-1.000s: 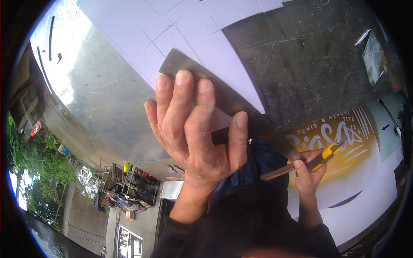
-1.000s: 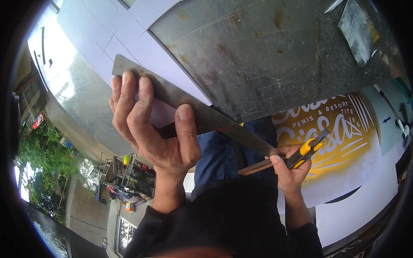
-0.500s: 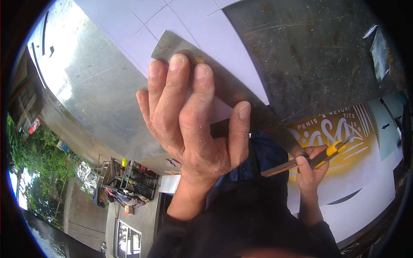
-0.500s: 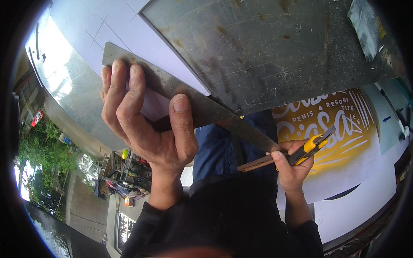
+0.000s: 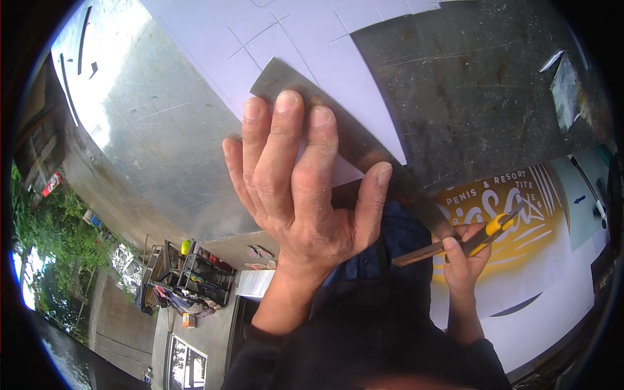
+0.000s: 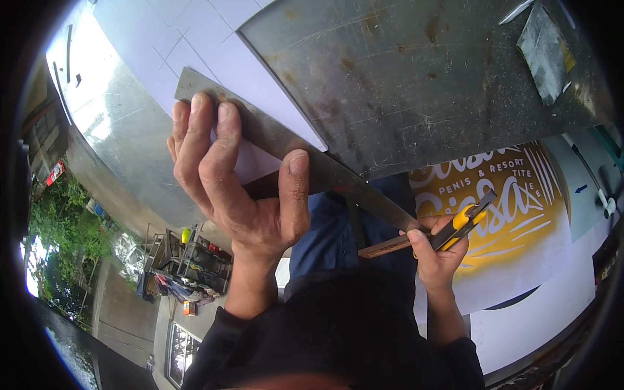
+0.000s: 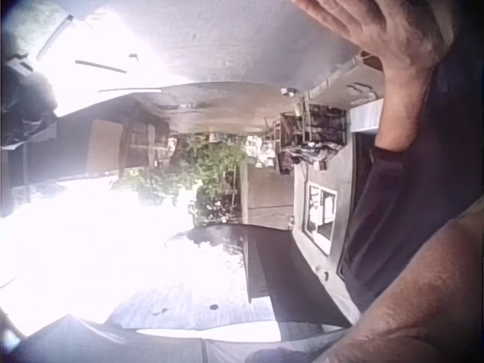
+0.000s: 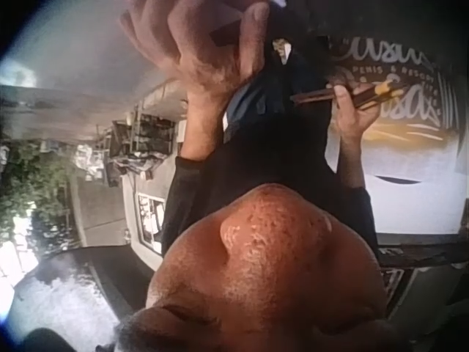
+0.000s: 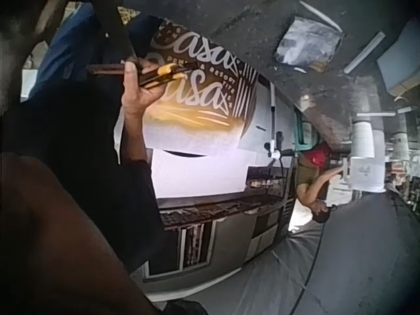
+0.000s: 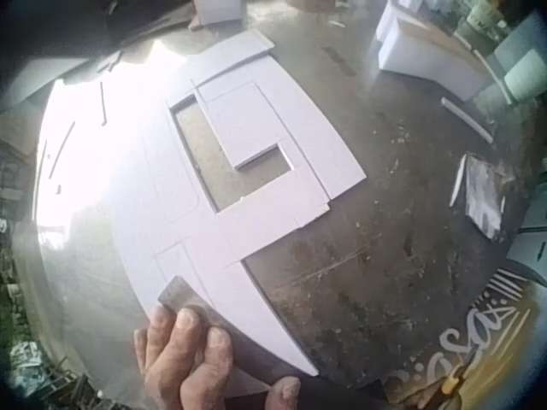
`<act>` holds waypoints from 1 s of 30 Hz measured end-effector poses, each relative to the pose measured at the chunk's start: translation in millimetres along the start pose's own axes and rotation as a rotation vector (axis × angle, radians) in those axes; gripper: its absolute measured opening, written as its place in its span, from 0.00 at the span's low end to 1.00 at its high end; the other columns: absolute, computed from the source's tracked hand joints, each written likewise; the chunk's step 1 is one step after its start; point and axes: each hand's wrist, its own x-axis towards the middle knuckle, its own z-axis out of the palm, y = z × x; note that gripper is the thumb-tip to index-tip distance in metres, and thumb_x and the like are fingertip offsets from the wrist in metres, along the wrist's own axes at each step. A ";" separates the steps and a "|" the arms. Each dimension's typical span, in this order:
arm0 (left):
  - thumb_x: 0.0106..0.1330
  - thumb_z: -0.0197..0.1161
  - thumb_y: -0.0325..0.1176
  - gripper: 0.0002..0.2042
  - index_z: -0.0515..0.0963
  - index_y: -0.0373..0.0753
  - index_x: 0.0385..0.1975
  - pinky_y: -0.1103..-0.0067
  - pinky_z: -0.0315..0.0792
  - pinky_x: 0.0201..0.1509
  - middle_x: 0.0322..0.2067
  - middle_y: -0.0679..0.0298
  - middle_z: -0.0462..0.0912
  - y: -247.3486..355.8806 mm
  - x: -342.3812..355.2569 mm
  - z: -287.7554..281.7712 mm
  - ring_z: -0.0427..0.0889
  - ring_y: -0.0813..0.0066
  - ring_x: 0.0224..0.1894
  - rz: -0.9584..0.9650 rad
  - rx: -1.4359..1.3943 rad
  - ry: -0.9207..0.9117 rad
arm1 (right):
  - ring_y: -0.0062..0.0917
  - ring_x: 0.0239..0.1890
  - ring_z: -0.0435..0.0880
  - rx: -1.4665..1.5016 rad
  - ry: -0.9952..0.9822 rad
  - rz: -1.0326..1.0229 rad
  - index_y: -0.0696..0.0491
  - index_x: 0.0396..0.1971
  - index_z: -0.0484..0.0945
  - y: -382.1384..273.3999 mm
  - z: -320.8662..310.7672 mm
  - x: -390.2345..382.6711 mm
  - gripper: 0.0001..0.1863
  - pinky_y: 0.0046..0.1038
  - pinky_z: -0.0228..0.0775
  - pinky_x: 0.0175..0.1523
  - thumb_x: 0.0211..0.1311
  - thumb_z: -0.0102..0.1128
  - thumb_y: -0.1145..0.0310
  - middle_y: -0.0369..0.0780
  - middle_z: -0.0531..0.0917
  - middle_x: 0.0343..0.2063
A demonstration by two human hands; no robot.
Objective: The recorder is using a utility knife and a metal ruler to cut out a letter from a vinyl template.
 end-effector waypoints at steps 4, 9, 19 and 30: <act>0.64 0.70 0.43 0.29 0.73 0.33 0.60 0.53 0.54 0.75 0.63 0.47 0.69 -0.4 -0.9 0.5 0.62 0.44 0.71 0.013 0.015 0.010 | 0.19 0.30 0.79 -0.008 -0.015 -0.035 0.55 0.33 0.66 10.3 -12.6 -1.9 0.15 0.26 0.80 0.43 0.58 0.67 0.81 0.46 0.82 0.34; 0.67 0.65 0.47 0.27 0.74 0.38 0.62 0.56 0.43 0.78 0.67 0.54 0.71 -3.0 -4.4 6.6 0.63 0.49 0.73 0.003 0.034 0.057 | 0.26 0.37 0.80 -0.197 0.093 -0.335 0.61 0.46 0.65 -2.5 -20.9 -2.6 0.18 0.26 0.75 0.47 0.63 0.66 0.76 0.48 0.78 0.43; 0.67 0.65 0.46 0.28 0.71 0.35 0.62 0.60 0.35 0.79 0.65 0.52 0.71 2.7 -4.6 0.6 0.60 0.52 0.75 -0.024 0.114 -0.057 | 0.30 0.38 0.82 -0.953 -0.320 -0.788 0.63 0.63 0.64 -103.5 47.5 37.6 0.29 0.28 0.76 0.47 0.63 0.64 0.80 0.46 0.79 0.47; 0.67 0.64 0.45 0.28 0.70 0.35 0.63 0.61 0.35 0.79 0.66 0.53 0.70 1.5 -2.1 0.3 0.62 0.51 0.75 -0.020 0.088 -0.039 | 0.33 0.28 0.80 -1.109 -0.507 -0.807 0.55 0.65 0.73 -121.1 90.4 58.5 0.34 0.32 0.72 0.32 0.55 0.65 0.86 0.43 0.82 0.33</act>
